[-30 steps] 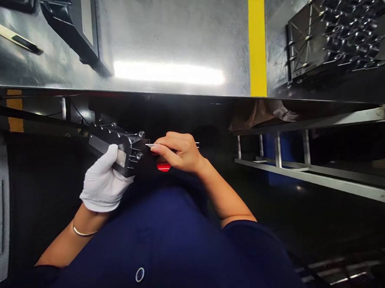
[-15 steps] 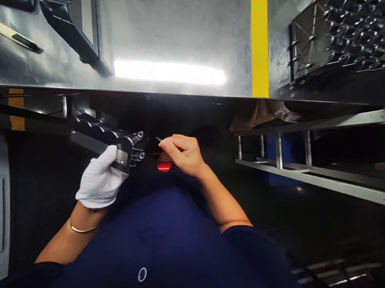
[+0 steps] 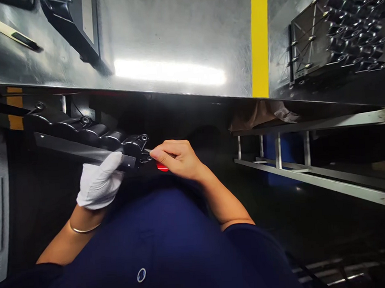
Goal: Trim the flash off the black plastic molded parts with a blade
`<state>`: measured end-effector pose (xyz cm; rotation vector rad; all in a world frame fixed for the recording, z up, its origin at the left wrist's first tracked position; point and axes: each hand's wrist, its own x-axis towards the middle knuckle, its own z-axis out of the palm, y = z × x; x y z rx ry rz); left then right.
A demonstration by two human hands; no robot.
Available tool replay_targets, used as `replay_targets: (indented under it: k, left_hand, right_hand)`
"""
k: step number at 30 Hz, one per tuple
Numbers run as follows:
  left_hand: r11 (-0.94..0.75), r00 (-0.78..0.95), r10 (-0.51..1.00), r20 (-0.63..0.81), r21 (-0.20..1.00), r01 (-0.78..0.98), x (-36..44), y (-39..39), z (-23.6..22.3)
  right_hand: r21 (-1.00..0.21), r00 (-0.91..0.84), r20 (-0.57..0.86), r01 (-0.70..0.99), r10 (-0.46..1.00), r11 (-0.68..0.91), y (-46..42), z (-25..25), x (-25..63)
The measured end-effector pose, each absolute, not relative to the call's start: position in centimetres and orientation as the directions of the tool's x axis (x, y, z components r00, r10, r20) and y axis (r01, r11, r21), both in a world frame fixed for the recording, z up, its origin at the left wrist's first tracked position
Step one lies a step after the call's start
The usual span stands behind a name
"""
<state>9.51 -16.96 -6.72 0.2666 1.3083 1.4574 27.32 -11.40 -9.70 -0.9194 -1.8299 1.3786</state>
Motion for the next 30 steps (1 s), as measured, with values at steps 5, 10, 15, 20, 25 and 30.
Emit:
replay_targets:
  k: [5, 10, 15, 20, 25, 30]
  left_hand:
    - [0.217, -0.329, 0.819, -0.47, 0.784, -0.581, 9.2, -17.1, -7.1]
    - [0.232, -0.329, 0.805, -0.493, 0.773, -0.591, 9.0, -17.2, -7.3]
    - [0.214, -0.327, 0.828, -0.455, 0.797, -0.565, 9.0, -17.2, -7.2]
    - [0.231, -0.332, 0.835, -0.438, 0.828, -0.511, 9.2, -17.1, -7.0]
    - [0.18, -0.362, 0.871, -0.331, 0.902, -0.391, 8.9, -17.6, -7.9]
    - [0.196, -0.347, 0.867, -0.358, 0.885, -0.423, 9.1, -17.6, -8.2]
  right_hand:
    - [-0.969, -0.525, 0.103, 0.14, 0.845, 0.205, -11.3, -9.9, 27.4]
    - [-0.971, -0.552, 0.08, 0.144, 0.83, 0.189, -11.3, -9.9, 27.3]
    - [-0.975, -0.53, 0.137, 0.079, 0.837, 0.21, -11.5, -10.3, 27.2]
    - [-0.984, -0.547, 0.108, 0.063, 0.83, 0.169, -11.5, -10.2, 27.4]
    - [-0.983, -0.516, -0.003, 0.161, 0.856, 0.094, -11.3, -10.4, 27.4]
    - [-0.884, -0.274, 0.226, 0.346, 0.935, 0.315, -11.3, -11.8, 26.5]
